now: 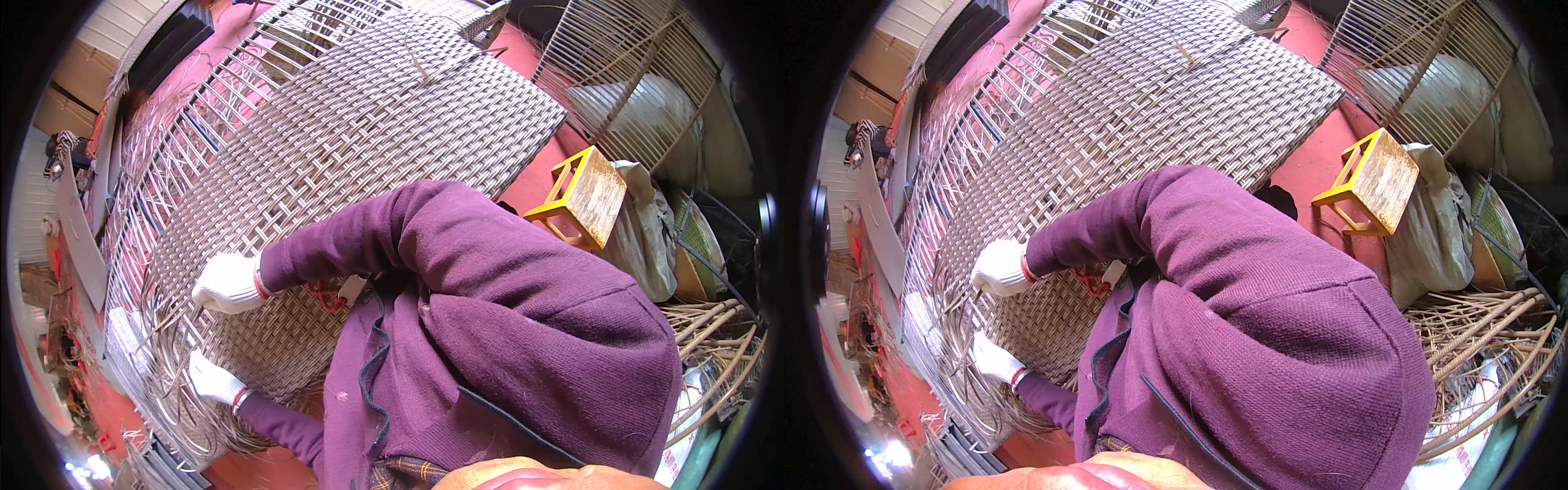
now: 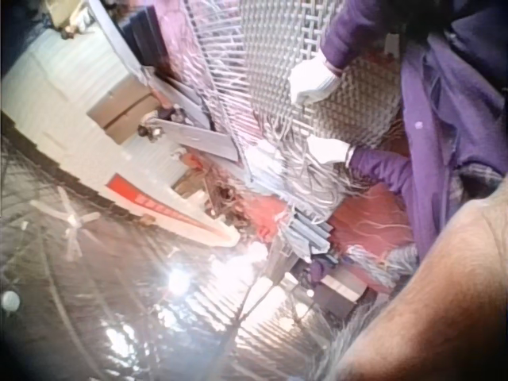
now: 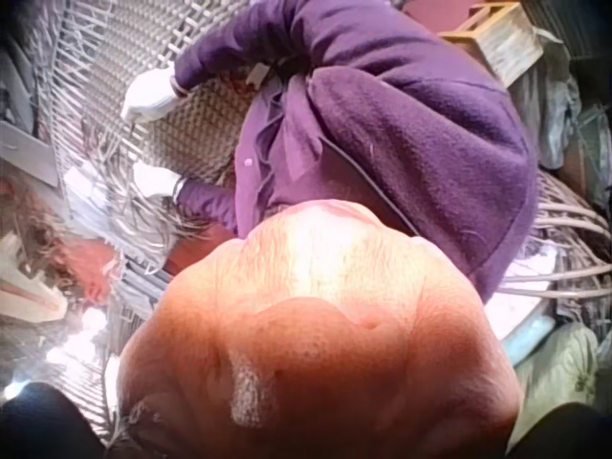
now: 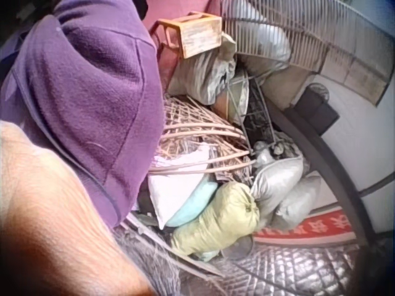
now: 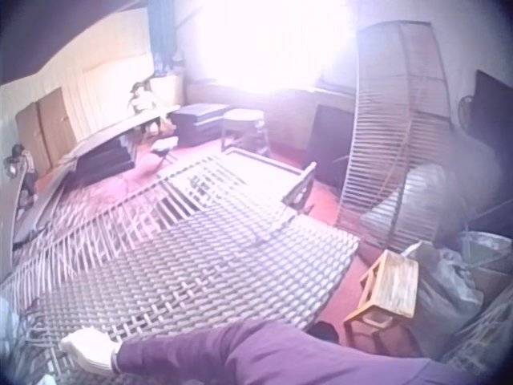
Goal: The person weaves a large flat basket using thin strips of material, interlacing them by hand. They use shears to trim excess strands and adjust the weave as they progress across the surface.
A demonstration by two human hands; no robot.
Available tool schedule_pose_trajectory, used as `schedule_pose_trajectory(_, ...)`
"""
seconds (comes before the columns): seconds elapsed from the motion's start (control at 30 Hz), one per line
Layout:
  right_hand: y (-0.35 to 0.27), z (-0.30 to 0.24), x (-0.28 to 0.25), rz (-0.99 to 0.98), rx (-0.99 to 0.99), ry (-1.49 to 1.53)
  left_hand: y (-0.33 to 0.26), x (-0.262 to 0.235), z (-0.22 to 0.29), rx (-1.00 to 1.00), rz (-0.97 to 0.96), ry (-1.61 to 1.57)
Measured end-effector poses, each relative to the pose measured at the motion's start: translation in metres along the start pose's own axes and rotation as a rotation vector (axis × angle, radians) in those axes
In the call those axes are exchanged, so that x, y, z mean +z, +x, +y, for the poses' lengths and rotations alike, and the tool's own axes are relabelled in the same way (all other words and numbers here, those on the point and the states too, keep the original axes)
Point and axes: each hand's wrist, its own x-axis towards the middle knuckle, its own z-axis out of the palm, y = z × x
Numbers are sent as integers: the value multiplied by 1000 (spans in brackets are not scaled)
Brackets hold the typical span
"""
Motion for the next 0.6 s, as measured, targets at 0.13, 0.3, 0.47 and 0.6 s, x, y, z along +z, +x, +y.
schedule_pose_trajectory(0.13, -2, 2, -2, 22, -15, 46, 1, 0, -9, 113, -16, 116)
schedule_pose_trajectory(0.3, 3, 5, -3, 27, -62, 12, 5, 0, -18, 254, -26, 298)
schedule_pose_trajectory(0.47, -2, -1, -1, 45, -21, -4, 2, 0, -5, 179, -14, 116)
schedule_pose_trajectory(0.6, -11, -7, 4, 89, -6, 0, -5, -5, 8, 10, 32, -155)
